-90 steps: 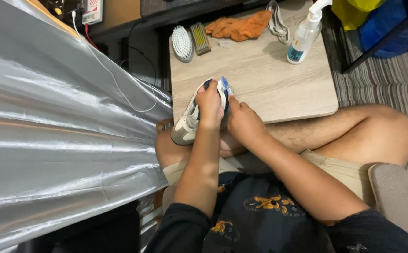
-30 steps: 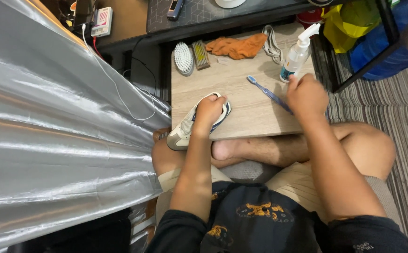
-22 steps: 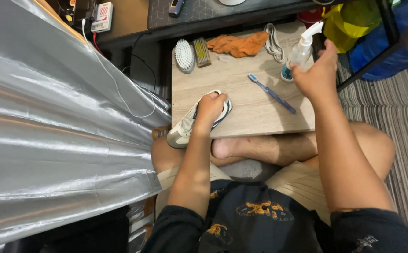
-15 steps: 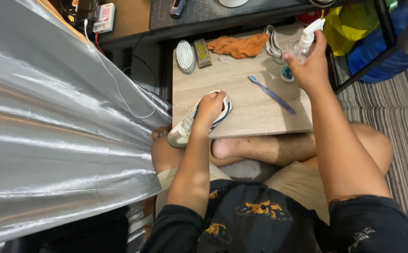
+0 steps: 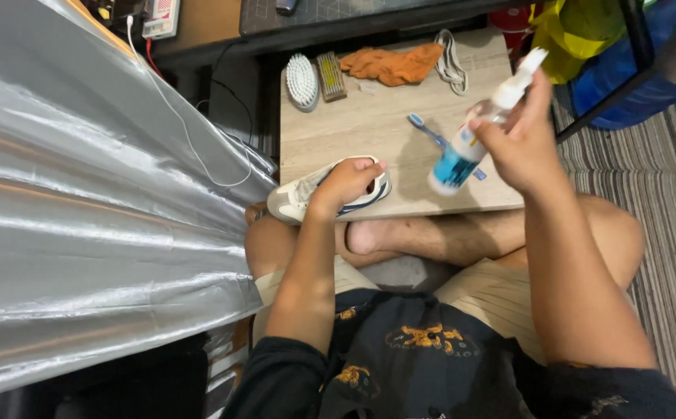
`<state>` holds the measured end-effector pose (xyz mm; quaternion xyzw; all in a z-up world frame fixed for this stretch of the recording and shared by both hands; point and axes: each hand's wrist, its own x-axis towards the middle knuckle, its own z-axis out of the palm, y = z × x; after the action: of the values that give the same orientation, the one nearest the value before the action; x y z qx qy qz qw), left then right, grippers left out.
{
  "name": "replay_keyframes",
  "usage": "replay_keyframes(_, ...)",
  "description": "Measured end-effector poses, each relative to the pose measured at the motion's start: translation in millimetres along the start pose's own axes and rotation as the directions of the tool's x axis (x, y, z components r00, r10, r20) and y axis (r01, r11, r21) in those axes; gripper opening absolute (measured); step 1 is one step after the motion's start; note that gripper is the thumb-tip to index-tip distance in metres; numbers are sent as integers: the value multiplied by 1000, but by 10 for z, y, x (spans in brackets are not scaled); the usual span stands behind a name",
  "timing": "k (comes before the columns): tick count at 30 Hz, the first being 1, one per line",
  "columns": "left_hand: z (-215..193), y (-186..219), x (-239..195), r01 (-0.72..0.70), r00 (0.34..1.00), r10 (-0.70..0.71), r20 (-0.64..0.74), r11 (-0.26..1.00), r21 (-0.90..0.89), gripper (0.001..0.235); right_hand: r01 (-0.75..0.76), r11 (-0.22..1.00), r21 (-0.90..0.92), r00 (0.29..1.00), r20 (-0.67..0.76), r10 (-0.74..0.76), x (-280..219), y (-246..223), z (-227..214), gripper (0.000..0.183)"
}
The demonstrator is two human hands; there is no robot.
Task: The person scrubs a white and blue sneaker with a toothbrush, focusing on the upper and side panels. They apply a cleaning solution from a spray bottle and continue scrubbing the shoe while seated.
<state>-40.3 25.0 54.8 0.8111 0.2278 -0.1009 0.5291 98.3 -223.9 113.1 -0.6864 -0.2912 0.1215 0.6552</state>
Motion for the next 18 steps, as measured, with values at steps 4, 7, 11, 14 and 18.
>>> replay_keyframes(4,142,-407,268,35,999,-36,-18,999,-38,33,-110,981,158,986,141,88,-269,56,276,73)
replay_keyframes(7,143,-392,228,25,999,-25,27,1000,6,33,-326,938,119,935,188,301,-523,123,524,61)
replay_keyframes(11,96,-276,168,1,997,-10,73,992,124,36,-445,882,152,877,273,395,-764,445,793,54)
replay_keyframes(14,139,-274,152,0,995,-14,99,991,133,35,-492,842,219,846,346,404,-883,571,893,47)
replay_keyframes(18,134,-235,88,9,991,-18,130,998,69,30,-598,739,310,758,518,396,-999,776,899,36)
